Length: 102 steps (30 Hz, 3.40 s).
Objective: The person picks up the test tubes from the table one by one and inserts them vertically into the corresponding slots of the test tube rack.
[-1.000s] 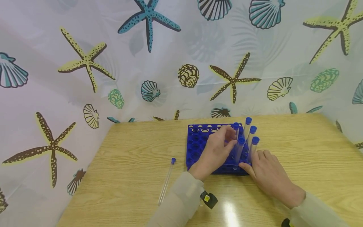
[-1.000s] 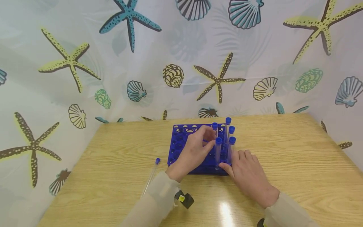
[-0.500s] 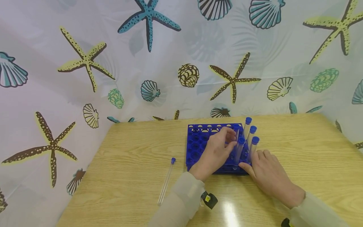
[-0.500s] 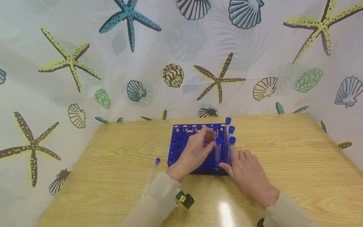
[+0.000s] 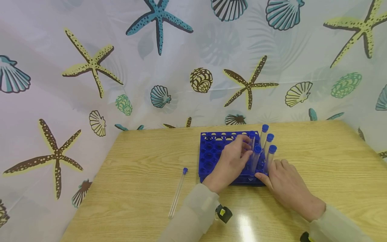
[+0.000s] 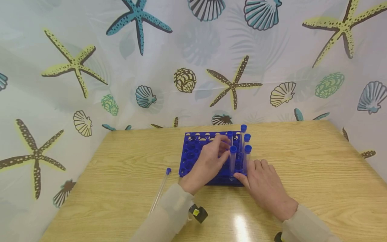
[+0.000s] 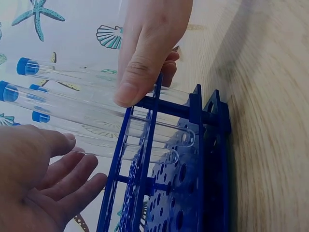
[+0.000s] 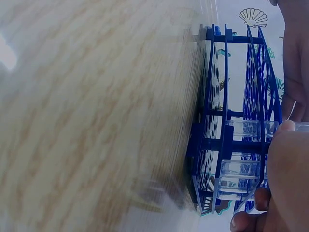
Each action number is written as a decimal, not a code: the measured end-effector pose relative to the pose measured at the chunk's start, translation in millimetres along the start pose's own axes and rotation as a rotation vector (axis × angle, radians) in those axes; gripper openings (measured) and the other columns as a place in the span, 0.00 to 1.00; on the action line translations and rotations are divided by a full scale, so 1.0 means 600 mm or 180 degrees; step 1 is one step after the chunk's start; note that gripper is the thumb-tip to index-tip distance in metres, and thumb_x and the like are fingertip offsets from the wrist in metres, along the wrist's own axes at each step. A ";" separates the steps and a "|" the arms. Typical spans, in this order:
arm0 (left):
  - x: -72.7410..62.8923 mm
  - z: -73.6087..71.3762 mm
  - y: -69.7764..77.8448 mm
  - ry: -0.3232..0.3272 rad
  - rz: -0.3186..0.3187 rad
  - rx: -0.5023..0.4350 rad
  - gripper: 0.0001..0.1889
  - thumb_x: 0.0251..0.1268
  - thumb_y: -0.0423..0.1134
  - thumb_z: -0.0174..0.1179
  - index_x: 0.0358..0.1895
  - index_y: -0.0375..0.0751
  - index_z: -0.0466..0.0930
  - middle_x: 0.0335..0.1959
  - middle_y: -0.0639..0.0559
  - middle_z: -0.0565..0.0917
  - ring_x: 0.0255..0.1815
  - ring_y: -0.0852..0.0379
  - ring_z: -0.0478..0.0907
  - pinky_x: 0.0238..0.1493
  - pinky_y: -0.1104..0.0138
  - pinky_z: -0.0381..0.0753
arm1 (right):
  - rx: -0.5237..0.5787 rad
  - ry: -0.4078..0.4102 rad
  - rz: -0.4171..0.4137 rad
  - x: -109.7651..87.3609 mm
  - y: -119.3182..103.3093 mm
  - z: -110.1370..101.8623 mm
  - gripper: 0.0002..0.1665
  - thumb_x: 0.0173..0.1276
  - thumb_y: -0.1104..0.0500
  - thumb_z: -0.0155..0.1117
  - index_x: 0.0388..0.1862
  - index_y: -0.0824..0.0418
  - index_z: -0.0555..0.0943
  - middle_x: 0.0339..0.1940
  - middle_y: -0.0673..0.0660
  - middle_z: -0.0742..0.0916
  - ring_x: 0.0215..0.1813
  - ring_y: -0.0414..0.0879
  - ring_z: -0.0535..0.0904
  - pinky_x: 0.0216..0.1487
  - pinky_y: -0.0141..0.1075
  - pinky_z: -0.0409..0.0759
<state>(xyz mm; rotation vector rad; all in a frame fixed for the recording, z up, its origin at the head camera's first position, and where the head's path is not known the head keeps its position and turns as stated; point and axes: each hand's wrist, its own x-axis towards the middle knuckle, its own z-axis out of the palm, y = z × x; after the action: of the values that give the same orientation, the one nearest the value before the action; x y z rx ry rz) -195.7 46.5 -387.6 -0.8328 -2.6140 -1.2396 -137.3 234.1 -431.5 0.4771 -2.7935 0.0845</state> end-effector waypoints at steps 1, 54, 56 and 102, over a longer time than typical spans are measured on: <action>0.000 0.000 -0.001 -0.0005 -0.0006 0.0013 0.16 0.73 0.36 0.57 0.60 0.46 0.68 0.46 0.52 0.85 0.42 0.65 0.82 0.41 0.81 0.78 | 0.0005 -0.0013 0.0006 0.000 0.000 0.001 0.30 0.75 0.39 0.52 0.38 0.68 0.74 0.24 0.53 0.71 0.29 0.48 0.63 0.29 0.36 0.59; -0.141 -0.170 -0.097 0.0671 -0.1119 -0.0174 0.16 0.68 0.31 0.56 0.57 0.43 0.75 0.47 0.51 0.83 0.43 0.57 0.80 0.39 0.68 0.81 | -0.0012 -0.0030 0.0001 0.003 -0.003 -0.002 0.27 0.76 0.39 0.52 0.28 0.60 0.66 0.21 0.50 0.66 0.27 0.46 0.58 0.30 0.34 0.53; -0.148 -0.172 -0.102 0.0665 -0.1178 -0.0198 0.16 0.68 0.31 0.56 0.57 0.43 0.75 0.47 0.51 0.82 0.42 0.56 0.80 0.37 0.69 0.81 | -0.0019 -0.0062 0.0005 0.003 -0.004 -0.002 0.27 0.76 0.39 0.51 0.29 0.60 0.67 0.21 0.50 0.66 0.27 0.46 0.59 0.30 0.34 0.54; -0.207 -0.179 -0.137 -0.0791 -0.2235 0.0512 0.13 0.57 0.31 0.68 0.34 0.36 0.70 0.24 0.46 0.75 0.16 0.58 0.71 0.16 0.73 0.68 | -0.0074 -0.0065 -0.0025 0.003 -0.001 -0.001 0.28 0.76 0.39 0.50 0.33 0.64 0.71 0.22 0.51 0.68 0.28 0.47 0.61 0.31 0.35 0.56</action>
<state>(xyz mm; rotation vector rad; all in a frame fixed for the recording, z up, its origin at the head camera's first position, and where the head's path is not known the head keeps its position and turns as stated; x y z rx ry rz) -147.5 -128.1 -415.1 -0.0142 -3.3028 -1.0635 -138.4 233.0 -430.4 0.4860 -2.8091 0.0459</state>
